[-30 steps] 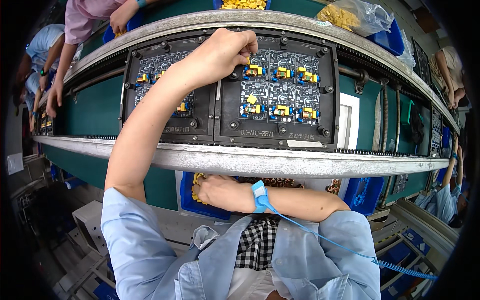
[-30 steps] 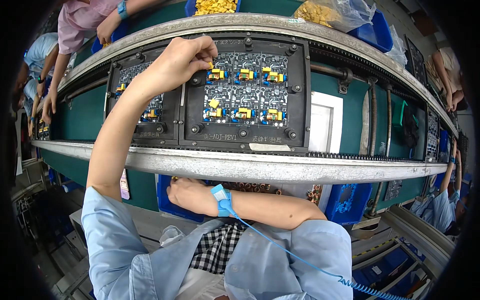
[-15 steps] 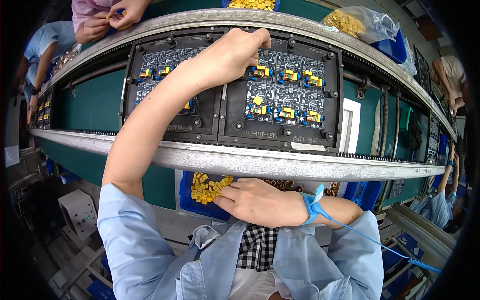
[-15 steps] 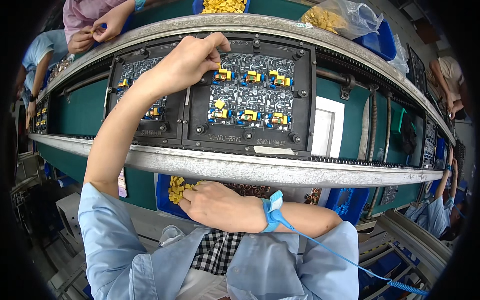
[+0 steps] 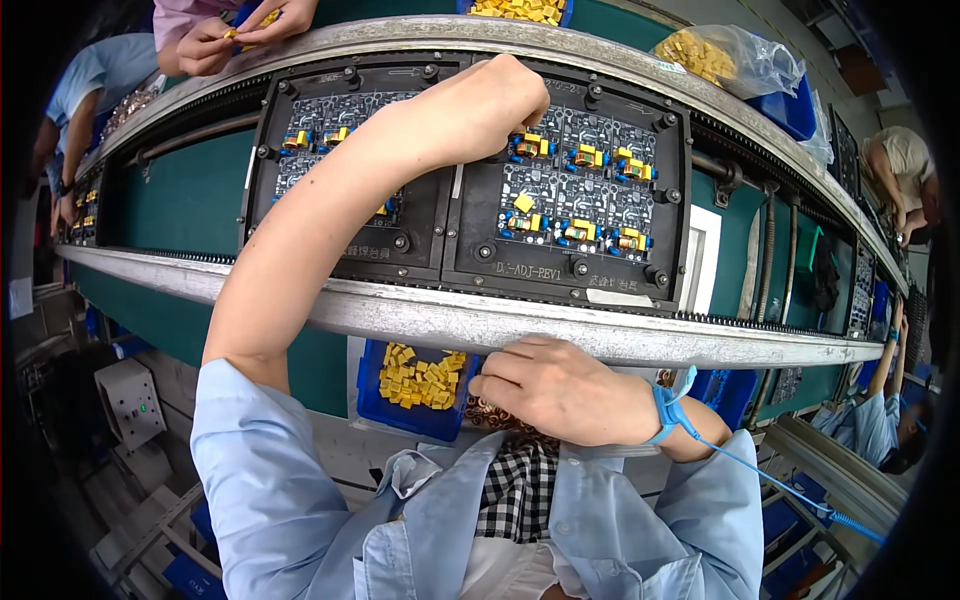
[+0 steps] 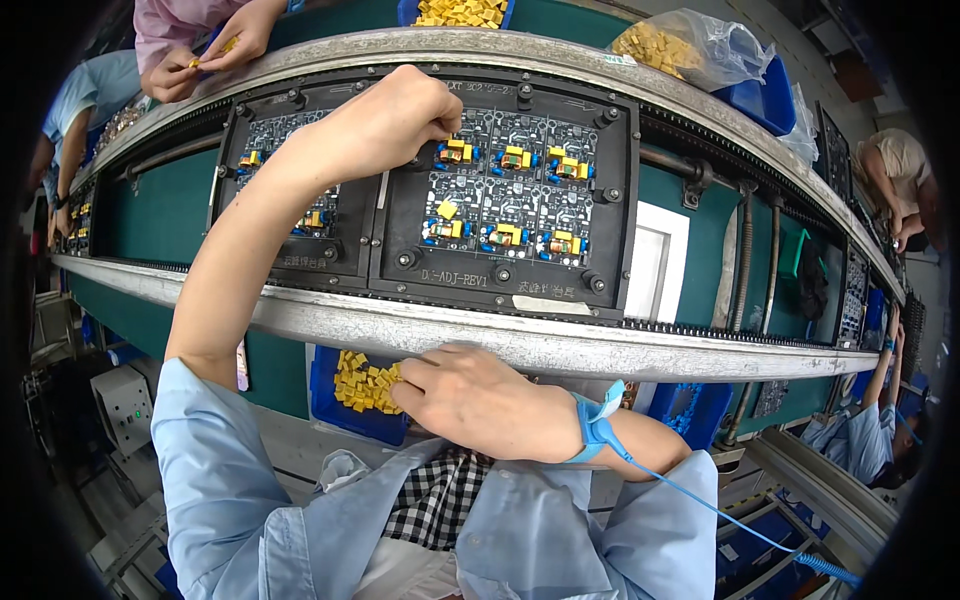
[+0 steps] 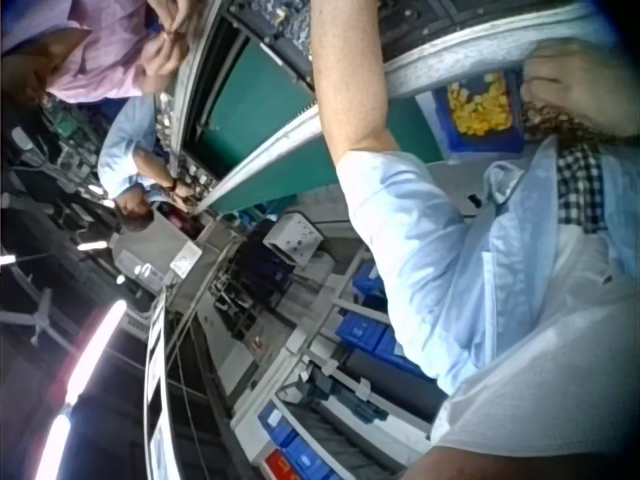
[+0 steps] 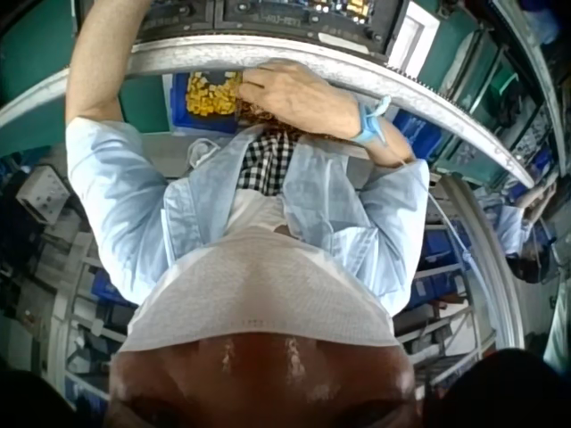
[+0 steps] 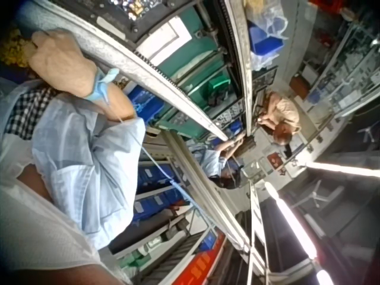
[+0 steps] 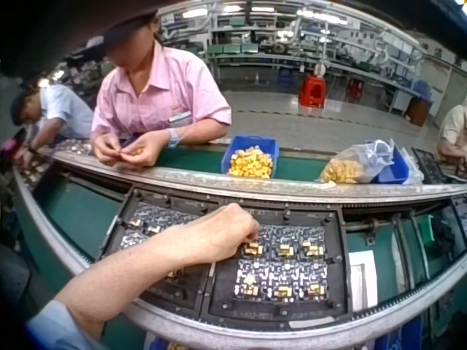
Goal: The person inserts capacitors and toroidal coils into circuit boards on an assembly line and pushes the board fixtures along the conveyor track.
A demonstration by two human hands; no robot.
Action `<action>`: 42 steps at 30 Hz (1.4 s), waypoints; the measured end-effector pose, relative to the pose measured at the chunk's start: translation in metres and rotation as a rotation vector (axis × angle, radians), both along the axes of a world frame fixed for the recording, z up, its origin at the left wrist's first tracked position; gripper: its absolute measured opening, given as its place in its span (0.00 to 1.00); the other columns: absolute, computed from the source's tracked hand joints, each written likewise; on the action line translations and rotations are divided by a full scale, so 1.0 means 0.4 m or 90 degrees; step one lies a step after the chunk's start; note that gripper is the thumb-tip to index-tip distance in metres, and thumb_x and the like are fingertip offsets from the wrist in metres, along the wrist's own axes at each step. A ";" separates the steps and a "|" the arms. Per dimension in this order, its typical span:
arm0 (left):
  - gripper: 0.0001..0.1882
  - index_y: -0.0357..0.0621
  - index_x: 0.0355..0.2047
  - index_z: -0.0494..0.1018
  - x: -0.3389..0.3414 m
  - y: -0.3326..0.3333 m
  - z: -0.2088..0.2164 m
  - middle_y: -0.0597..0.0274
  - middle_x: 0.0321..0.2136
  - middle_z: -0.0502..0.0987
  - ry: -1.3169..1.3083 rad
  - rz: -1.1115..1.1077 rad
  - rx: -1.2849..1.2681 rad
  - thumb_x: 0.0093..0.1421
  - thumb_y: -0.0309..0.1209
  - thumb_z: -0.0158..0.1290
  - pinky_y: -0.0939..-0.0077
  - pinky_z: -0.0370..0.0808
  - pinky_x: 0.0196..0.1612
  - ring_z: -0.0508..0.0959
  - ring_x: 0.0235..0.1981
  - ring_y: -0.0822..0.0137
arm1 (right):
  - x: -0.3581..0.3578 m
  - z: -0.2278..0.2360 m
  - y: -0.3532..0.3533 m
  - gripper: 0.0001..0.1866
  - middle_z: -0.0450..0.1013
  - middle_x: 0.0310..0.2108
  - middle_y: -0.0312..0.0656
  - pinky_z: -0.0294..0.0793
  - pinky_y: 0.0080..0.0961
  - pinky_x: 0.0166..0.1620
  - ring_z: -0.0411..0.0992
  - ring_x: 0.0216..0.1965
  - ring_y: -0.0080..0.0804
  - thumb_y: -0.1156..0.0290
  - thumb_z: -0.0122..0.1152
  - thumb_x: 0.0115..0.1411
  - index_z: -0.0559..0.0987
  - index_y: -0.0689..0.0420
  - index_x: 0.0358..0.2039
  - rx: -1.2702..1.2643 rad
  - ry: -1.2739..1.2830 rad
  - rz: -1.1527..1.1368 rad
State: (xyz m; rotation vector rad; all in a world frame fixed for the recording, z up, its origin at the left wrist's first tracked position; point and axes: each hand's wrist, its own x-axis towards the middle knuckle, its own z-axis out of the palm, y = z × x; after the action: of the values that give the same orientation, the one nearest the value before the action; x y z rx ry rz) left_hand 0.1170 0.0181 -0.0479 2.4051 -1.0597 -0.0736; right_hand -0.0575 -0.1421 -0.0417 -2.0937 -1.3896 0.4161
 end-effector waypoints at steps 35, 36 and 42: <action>0.08 0.31 0.32 0.77 -0.091 0.063 -0.004 0.57 0.25 0.79 -0.132 0.019 -0.231 0.49 0.16 0.55 0.74 0.73 0.29 0.76 0.22 0.64 | 0.394 0.034 -0.115 0.05 0.74 0.19 0.40 0.68 0.21 0.25 0.66 0.16 0.26 0.78 0.63 0.47 0.81 0.65 0.26 -0.039 -0.024 -0.446; 0.08 0.31 0.32 0.78 -0.130 0.076 0.022 0.58 0.26 0.79 -0.050 0.053 -0.257 0.49 0.16 0.55 0.77 0.72 0.28 0.75 0.23 0.65 | 0.405 0.024 -0.112 0.05 0.74 0.18 0.40 0.68 0.21 0.26 0.66 0.16 0.27 0.78 0.63 0.47 0.81 0.65 0.25 -0.076 -0.008 -0.433; 0.08 0.33 0.31 0.78 -0.377 0.150 0.044 0.58 0.25 0.79 0.239 0.051 -0.325 0.48 0.18 0.58 0.78 0.69 0.24 0.74 0.20 0.67 | 0.422 0.021 -0.089 0.02 0.70 0.14 0.37 0.62 0.19 0.20 0.61 0.14 0.22 0.79 0.63 0.49 0.80 0.64 0.23 -0.120 -0.073 -0.341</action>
State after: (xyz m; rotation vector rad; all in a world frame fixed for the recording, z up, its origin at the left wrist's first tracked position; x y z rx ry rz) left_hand -0.0337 0.0781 -0.0303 1.8743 -0.7044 -0.1931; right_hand 0.1114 -0.1777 -0.0331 -2.5654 -0.8147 0.2110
